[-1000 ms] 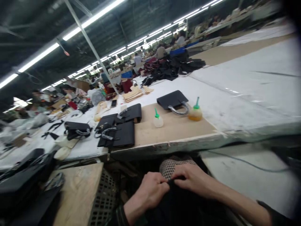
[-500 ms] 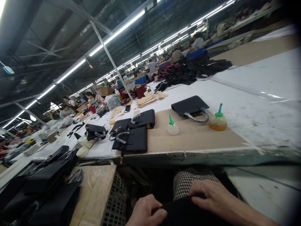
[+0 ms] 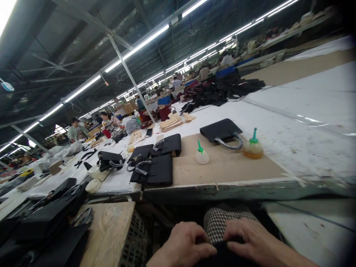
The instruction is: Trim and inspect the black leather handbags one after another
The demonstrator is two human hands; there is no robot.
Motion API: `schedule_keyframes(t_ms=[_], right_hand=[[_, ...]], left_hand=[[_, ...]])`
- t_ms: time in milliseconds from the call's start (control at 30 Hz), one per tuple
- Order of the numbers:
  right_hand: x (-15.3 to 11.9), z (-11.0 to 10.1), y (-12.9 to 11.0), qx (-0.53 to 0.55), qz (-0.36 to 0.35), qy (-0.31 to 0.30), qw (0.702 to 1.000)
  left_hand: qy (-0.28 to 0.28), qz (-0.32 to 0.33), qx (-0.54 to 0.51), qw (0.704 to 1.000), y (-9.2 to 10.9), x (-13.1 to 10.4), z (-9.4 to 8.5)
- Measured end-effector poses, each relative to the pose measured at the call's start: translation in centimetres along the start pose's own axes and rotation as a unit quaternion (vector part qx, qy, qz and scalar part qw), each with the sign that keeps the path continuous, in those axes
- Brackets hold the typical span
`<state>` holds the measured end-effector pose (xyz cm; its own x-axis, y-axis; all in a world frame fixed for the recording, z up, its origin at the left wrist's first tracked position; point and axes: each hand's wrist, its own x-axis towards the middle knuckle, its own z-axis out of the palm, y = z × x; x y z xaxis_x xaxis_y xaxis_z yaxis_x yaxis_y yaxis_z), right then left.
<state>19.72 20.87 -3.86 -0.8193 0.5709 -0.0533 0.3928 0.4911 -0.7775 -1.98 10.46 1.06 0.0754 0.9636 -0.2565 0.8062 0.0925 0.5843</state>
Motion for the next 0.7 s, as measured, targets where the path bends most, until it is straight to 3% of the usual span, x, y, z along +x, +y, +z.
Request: schedule_keyframes(t_ms=[133, 267, 400, 533, 700], right_hand=[[-0.4, 0.0, 0.4, -0.007, 0.003, 0.019, 1.000], [-0.5, 0.1, 1.0, -0.007, 0.003, 0.013, 1.000], [-0.3, 0.0, 0.7, 0.015, -0.006, 0.013, 1.000], [-0.4, -0.1, 0.6, 0.032, -0.006, -0.002, 0.999], [-0.6, -0.4, 1.1, 0.043, 0.052, 0.021, 0.997]], left_hand=[[0.007, 0.066, -0.035, 0.997, 0.9, 2.5, 2.3], [0.007, 0.073, 0.037, 0.997, 0.9, 3.4, 4.1], [-0.016, 0.048, 0.106, 0.993, 1.4, 3.3, 3.2], [-0.061, 0.037, 0.045, 0.996, 2.2, 3.8, 1.7], [-0.108, 0.042, -0.029, 0.993, 2.8, 4.6, 1.5]])
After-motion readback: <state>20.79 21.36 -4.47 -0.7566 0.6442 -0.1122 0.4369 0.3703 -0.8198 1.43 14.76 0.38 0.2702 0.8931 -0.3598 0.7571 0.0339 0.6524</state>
